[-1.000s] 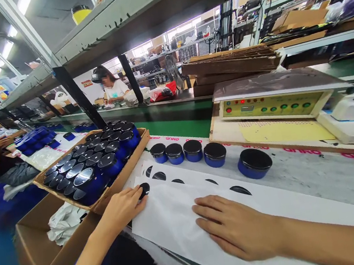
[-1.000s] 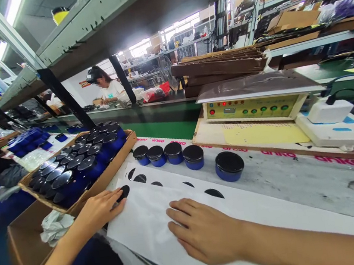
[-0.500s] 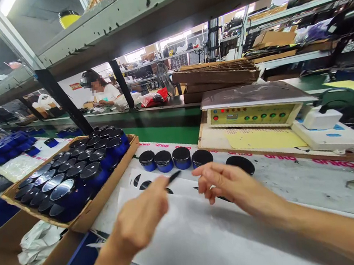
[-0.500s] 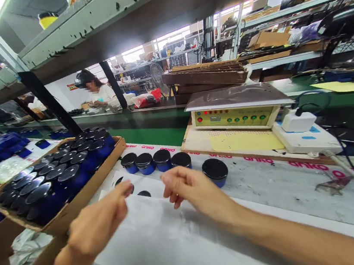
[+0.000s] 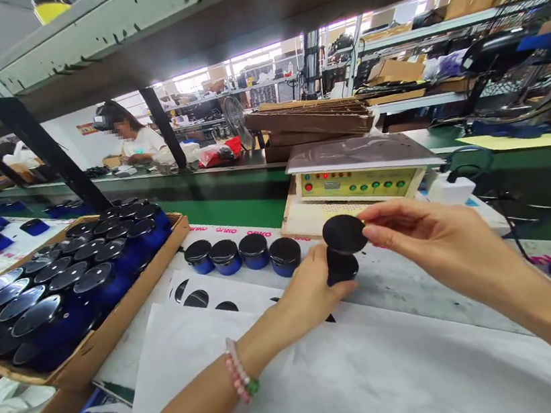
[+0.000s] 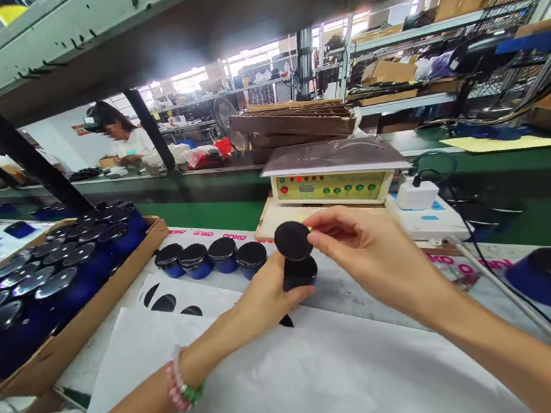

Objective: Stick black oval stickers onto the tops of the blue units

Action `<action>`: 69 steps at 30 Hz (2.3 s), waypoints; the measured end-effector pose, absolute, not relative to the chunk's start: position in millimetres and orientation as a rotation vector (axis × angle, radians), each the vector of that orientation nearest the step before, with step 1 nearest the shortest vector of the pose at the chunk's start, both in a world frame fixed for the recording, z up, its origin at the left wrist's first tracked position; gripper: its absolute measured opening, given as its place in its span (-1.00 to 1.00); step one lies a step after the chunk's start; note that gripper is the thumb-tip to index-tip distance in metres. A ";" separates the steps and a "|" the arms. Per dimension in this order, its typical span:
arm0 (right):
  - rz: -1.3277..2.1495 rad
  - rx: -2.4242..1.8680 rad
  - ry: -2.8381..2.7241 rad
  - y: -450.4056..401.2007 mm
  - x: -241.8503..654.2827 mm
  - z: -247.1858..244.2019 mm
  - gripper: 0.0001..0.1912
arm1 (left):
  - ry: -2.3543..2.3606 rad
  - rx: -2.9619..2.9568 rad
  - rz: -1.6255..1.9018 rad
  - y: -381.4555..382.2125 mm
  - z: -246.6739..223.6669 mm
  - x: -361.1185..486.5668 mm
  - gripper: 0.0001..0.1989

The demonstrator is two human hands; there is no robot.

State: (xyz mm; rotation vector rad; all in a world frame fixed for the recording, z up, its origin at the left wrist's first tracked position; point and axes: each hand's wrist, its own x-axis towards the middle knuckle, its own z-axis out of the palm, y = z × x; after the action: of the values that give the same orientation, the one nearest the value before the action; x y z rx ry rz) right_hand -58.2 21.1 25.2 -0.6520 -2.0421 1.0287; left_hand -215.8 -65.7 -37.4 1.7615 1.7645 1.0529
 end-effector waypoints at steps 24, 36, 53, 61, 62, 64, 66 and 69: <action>2.080 -0.862 -1.861 -23.7 -102.1 -34.0 -0.61 | 1.722 1.314 1.185 -157.7 -71.5 -235.4 0.02; 1.904 -0.787 -1.993 -25.0 -101.7 -41.1 -0.70 | 1.738 1.298 1.149 -159.3 -70.0 -234.9 -0.03; 1.390 -0.689 -2.298 -28.5 -100.0 -50.8 -0.76 | 1.788 1.262 1.102 -159.4 -65.5 -232.6 -0.04; 1.065 -0.487 -2.454 -30.4 -96.8 -48.1 -0.84 | 1.825 1.507 1.124 -160.9 -75.7 -233.1 -0.08; 1.026 -0.419 -2.471 -29.7 -96.1 -47.2 -0.85 | 1.828 1.588 1.117 -161.3 -77.2 -233.5 -0.13; 0.968 -0.275 -2.526 -25.7 -94.4 -44.7 -0.86 | 1.829 1.739 1.086 -162.5 -79.8 -234.3 -0.22; 0.935 -0.180 -2.569 -17.9 -91.8 -41.8 -0.84 | 1.836 1.815 1.048 -164.1 -81.1 -235.0 -0.26; 0.858 -0.229 -2.496 -2.3 -86.1 -36.4 -0.81 | 1.866 1.844 0.995 -166.4 -80.1 -235.1 -0.28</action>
State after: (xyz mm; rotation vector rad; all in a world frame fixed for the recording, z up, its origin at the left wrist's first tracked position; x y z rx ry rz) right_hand -86.1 -2.3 -36.4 -0.2286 -2.4963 0.8579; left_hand -235.1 -166.4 -80.1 1.8436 1.8664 0.9946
